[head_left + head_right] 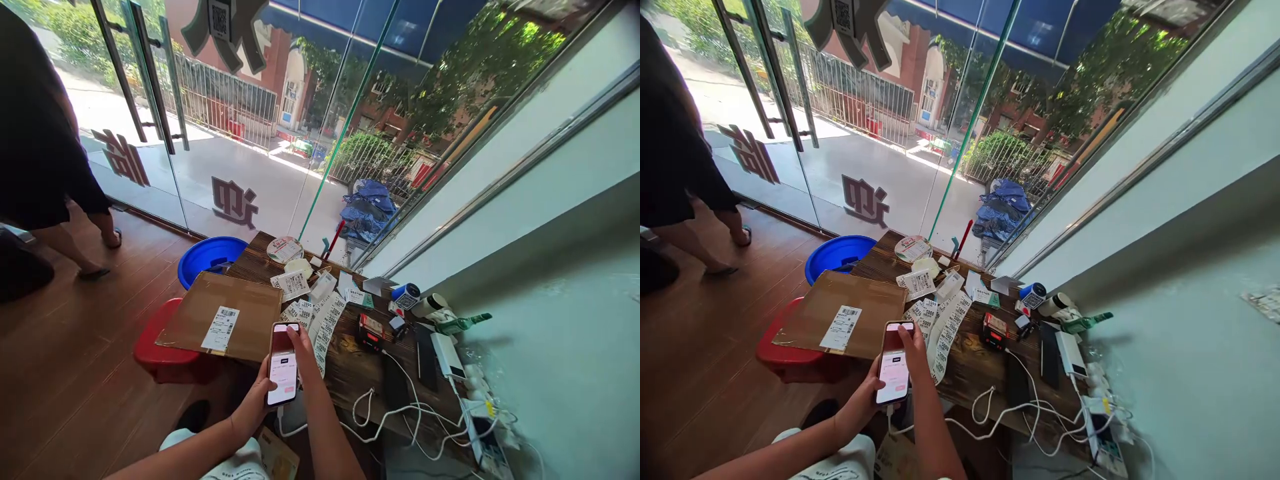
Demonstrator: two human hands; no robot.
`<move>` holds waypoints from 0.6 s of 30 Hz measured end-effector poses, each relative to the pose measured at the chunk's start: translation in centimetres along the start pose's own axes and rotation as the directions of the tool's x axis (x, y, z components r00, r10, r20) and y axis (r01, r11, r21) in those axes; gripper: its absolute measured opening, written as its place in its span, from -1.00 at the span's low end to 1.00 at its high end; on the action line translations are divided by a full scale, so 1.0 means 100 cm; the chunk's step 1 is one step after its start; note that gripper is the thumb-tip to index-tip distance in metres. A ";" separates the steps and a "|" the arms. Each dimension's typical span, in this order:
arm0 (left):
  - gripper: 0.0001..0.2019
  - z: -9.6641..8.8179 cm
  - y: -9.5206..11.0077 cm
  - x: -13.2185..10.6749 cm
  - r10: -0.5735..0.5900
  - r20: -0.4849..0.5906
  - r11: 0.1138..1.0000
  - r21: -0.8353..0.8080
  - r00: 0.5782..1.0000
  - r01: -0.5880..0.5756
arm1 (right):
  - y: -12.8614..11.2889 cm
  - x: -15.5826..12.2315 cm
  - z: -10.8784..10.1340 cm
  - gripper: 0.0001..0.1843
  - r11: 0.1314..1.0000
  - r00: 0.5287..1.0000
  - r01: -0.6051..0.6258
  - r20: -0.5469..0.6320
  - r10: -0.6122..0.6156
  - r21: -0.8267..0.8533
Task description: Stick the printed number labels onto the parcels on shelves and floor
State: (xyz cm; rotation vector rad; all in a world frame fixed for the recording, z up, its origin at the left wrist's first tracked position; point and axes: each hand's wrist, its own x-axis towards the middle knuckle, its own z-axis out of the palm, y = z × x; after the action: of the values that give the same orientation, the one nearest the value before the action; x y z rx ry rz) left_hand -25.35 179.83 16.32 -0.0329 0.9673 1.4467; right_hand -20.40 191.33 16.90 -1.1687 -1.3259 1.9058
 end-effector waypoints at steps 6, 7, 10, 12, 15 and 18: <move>-0.11 -0.003 -0.012 0.004 -0.001 0.036 0.999 -0.052 0.999 0.003 | 0.030 -0.046 -0.030 -0.50 0.988 0.990 0.102 0.105 -0.090 -0.120; -0.11 -0.002 -0.014 0.004 -0.013 0.040 0.997 -0.078 0.999 0.016 | 0.036 -0.054 -0.033 -0.47 0.984 0.990 0.116 0.096 -0.103 -0.138; -0.13 0.004 -0.018 0.004 -0.011 0.075 0.988 -0.154 0.997 0.022 | 0.052 -0.072 -0.034 -0.21 0.981 0.989 0.145 0.039 -0.141 -0.126; -0.21 0.009 -0.021 0.004 -0.003 0.113 0.990 -0.140 0.994 0.019 | 0.060 -0.075 -0.032 -0.10 0.985 0.990 0.140 -0.018 -0.142 -0.102; -0.42 0.009 -0.027 0.010 -0.106 0.095 0.994 0.013 0.990 0.105 | 0.073 -0.068 -0.038 -0.24 0.991 0.984 0.077 -0.155 -0.094 -0.112; -0.59 0.000 -0.040 0.024 -0.166 0.045 0.978 0.138 0.985 0.159 | 0.088 -0.057 -0.068 -0.34 0.994 0.925 0.027 -0.375 -0.066 -0.106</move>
State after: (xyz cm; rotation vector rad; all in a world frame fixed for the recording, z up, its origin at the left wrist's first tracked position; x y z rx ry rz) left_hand -22.43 180.96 12.85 0.0268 0.9904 1.2242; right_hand -11.35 186.61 9.78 -1.4545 -1.2296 1.4949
